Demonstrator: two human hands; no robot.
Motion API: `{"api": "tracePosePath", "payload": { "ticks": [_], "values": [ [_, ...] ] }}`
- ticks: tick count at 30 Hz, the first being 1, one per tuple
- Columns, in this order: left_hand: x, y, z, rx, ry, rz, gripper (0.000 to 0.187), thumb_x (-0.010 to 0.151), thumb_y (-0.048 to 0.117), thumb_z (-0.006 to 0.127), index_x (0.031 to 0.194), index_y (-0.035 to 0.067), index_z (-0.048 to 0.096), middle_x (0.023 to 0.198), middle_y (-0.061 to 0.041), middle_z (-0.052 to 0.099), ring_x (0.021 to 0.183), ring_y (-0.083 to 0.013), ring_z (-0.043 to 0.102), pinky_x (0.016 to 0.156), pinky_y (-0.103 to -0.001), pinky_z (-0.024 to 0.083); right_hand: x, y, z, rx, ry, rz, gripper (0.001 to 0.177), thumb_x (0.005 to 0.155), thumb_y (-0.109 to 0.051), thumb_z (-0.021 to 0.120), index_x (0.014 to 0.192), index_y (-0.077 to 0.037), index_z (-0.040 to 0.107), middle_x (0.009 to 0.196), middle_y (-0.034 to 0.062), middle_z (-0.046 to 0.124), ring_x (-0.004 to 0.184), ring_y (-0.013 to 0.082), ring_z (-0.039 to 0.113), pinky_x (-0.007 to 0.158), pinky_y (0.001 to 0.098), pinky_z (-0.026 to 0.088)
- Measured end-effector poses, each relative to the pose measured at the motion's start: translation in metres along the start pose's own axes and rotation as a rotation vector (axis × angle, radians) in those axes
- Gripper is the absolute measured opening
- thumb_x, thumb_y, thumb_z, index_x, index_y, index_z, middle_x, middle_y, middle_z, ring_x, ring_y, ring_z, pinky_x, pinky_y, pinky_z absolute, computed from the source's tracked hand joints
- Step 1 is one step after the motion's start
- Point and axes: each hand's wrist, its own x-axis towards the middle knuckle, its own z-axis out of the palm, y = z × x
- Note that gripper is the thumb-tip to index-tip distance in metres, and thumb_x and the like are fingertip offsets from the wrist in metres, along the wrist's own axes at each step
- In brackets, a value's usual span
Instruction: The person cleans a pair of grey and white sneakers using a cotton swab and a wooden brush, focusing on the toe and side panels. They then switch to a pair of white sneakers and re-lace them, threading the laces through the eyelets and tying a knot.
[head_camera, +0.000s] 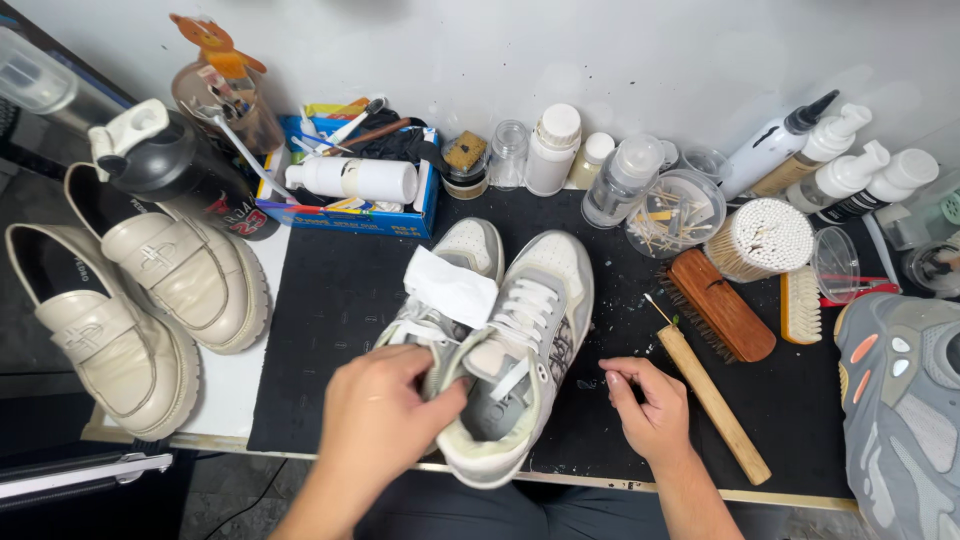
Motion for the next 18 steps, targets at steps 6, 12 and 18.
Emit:
{"api": "tracePosePath", "payload": {
  "ticks": [6, 12, 18],
  "values": [
    [0.013, 0.058, -0.092, -0.032, 0.098, 0.068, 0.037, 0.068, 0.026, 0.084, 0.06, 0.0, 0.06, 0.048, -0.008, 0.052, 0.041, -0.0154, 0.047, 0.041, -0.032, 0.037, 0.003, 0.003, -0.002, 0.021, -0.003, -0.023, 0.014, 0.091, -0.002, 0.064, 0.102, -0.001, 0.073, 0.063, 0.0015, 0.066, 0.054, 0.0078, 0.061, 0.052, 0.0218, 0.046],
    [0.071, 0.118, -0.134, 0.201, 0.403, 0.371, 0.029, 0.085, 0.022, 0.086, 0.081, -0.003, 0.072, 0.058, -0.011, 0.057, 0.046, -0.0159, 0.051, 0.049, -0.03, 0.037, 0.003, 0.007, -0.004, 0.107, -0.02, 0.015, 0.014, 0.092, -0.002, 0.064, 0.102, -0.002, 0.073, 0.065, 0.0008, 0.065, 0.055, 0.0068, 0.06, 0.051, 0.0215, 0.047],
    [0.163, 0.133, -0.119, 0.464, 0.466, 0.477, 0.026, 0.087, 0.021, 0.083, 0.088, -0.002, 0.071, 0.069, -0.012, 0.059, 0.058, -0.0196, 0.053, 0.06, -0.034, 0.038, 0.002, 0.011, -0.005, 0.165, -0.018, 0.006, 0.013, 0.094, -0.001, 0.063, 0.102, -0.001, 0.073, 0.066, 0.0009, 0.065, 0.055, 0.006, 0.06, 0.051, 0.0217, 0.047]
  ]
}}
